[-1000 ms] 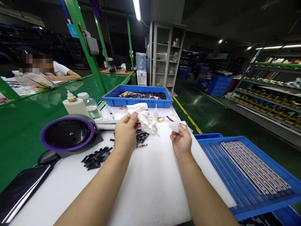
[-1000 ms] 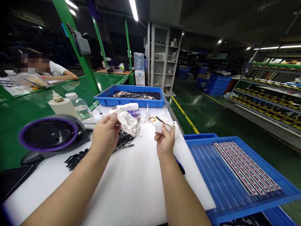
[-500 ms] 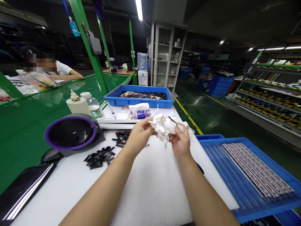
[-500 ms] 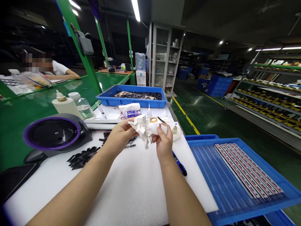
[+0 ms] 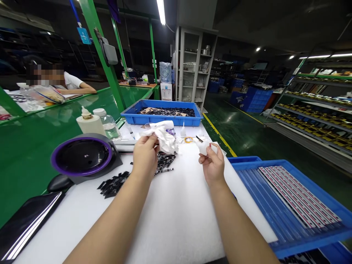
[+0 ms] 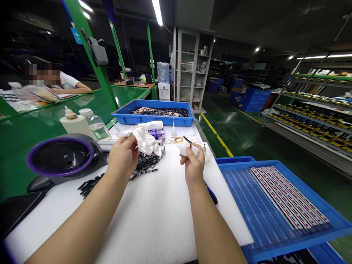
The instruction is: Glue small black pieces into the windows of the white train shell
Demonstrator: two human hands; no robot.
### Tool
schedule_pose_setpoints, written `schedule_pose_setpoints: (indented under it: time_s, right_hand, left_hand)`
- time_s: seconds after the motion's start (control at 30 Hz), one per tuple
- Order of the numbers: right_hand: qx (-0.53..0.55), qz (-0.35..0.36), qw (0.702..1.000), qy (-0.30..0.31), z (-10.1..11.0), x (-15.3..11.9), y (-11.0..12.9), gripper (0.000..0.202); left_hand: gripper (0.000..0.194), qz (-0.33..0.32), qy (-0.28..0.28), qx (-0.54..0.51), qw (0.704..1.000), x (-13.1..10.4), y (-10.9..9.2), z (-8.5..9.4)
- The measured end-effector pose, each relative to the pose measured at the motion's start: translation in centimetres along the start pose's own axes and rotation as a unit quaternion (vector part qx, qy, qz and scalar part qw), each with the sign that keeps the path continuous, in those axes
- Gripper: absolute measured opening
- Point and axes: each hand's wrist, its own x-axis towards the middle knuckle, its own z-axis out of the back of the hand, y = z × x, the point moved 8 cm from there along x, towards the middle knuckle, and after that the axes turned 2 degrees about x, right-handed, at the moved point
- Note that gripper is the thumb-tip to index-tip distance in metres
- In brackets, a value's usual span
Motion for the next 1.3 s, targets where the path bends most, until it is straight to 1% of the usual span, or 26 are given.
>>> schedule_pose_setpoints:
  time_s: [0.03,0.1,0.17,0.27,0.37,0.43,0.5,0.57,0.67,0.73,0.8,0.83,0.9,0.93,1.0,1.07,1.1,1.17,1.2,1.23,1.27,1.3]
  right_hand:
    - [0.014,-0.003,1.000,-0.011,0.2,0.1,0.1,0.039]
    - [0.031,-0.013,0.999,-0.024,0.3,0.2,0.1,0.039]
    - [0.037,-0.023,0.999,-0.028,0.3,0.3,-0.1,0.039]
    - [0.034,-0.033,0.999,-0.023,0.2,0.2,-0.2,0.039]
    - [0.038,-0.050,0.998,-0.015,0.2,0.2,-0.4,0.040]
    - [0.045,-0.070,0.996,-0.015,0.2,0.3,-0.6,0.040]
    - [0.057,-0.090,0.994,-0.019,0.3,0.4,-0.8,0.040]
    - [0.071,-0.105,0.992,-0.023,0.3,0.4,-1.0,0.040]
    - [0.083,-0.114,0.990,-0.024,0.3,0.5,-1.1,0.040]
    - [0.080,-0.113,0.990,-0.022,0.2,0.5,-1.1,0.039]
    - [0.072,-0.113,0.991,-0.016,0.2,0.5,-1.1,0.040]
    - [0.066,-0.114,0.991,-0.013,0.2,0.5,-1.1,0.041]
    - [0.040,-0.110,0.993,-0.004,0.2,0.5,-1.1,0.043]
    - [0.023,-0.105,0.994,-0.001,0.2,0.5,-1.1,0.044]
    - [-0.021,-0.093,0.995,0.008,0.2,0.7,-1.2,0.044]
    - [-0.071,-0.082,0.994,0.024,0.2,0.9,-1.7,0.043]
    - [-0.099,-0.075,0.992,0.035,0.1,0.9,-2.0,0.043]
    - [-0.169,-0.055,0.982,0.058,0.0,0.9,-2.5,0.040]
    - [-0.210,-0.044,0.974,0.067,0.0,0.8,-2.8,0.039]
    - [-0.253,-0.032,0.964,0.074,0.0,0.7,-3.0,0.038]
    - [-0.296,-0.021,0.952,0.079,-0.1,0.5,-3.1,0.037]
    - [-0.339,-0.011,0.937,0.086,-0.1,0.2,-3.2,0.035]
  left_hand:
    - [0.036,-0.007,-0.027,0.009,1.000,0.4,-0.2,0.7]
    - [0.035,-0.012,-0.047,0.037,0.998,0.9,-0.1,1.4]
    - [0.033,-0.012,-0.035,0.065,0.997,1.0,0.5,1.4]
    - [0.029,-0.022,-0.005,0.123,0.992,0.4,1.3,0.6]
    - [0.024,-0.034,0.028,0.176,0.983,-0.3,1.5,-0.6]
    - [0.024,-0.036,0.044,0.200,0.978,-0.2,1.5,-1.5]
    - [0.026,-0.038,0.055,0.225,0.972,0.5,1.6,-2.5]
    - [0.023,-0.040,0.065,0.265,0.961,1.5,2.1,-3.9]
    - [0.015,-0.042,0.101,0.340,0.934,2.8,3.3,-6.4]
    - [0.014,-0.041,0.140,0.385,0.911,2.8,3.8,-7.8]
    - [0.012,-0.046,0.179,0.422,0.887,1.9,3.3,-8.4]
    - [0.012,-0.052,0.197,0.437,0.876,1.3,2.5,-8.2]
    - [0.014,-0.066,0.226,0.459,0.857,0.1,0.3,-7.1]
    - [0.016,-0.070,0.242,0.468,0.847,-0.5,-1.1,-6.2]
    - [0.020,-0.064,0.269,0.491,0.826,-1.5,-4.0,-3.4]
    - [0.018,-0.056,0.309,0.552,0.773,-2.5,-6.4,-0.3]
    - [0.018,-0.046,0.312,0.599,0.736,-3.0,-7.4,1.7]
    - [0.024,-0.030,0.295,0.692,0.659,-3.9,-9.3,5.6]
    - [0.027,-0.028,0.270,0.727,0.630,-4.4,-10.2,7.4]
    - [0.030,-0.027,0.249,0.753,0.608,-4.9,-10.9,9.0]
    - [0.033,-0.026,0.238,0.766,0.596,-5.5,-11.3,10.3]
    - [0.034,-0.035,0.219,0.769,0.599,-6.1,-11.7,11.3]
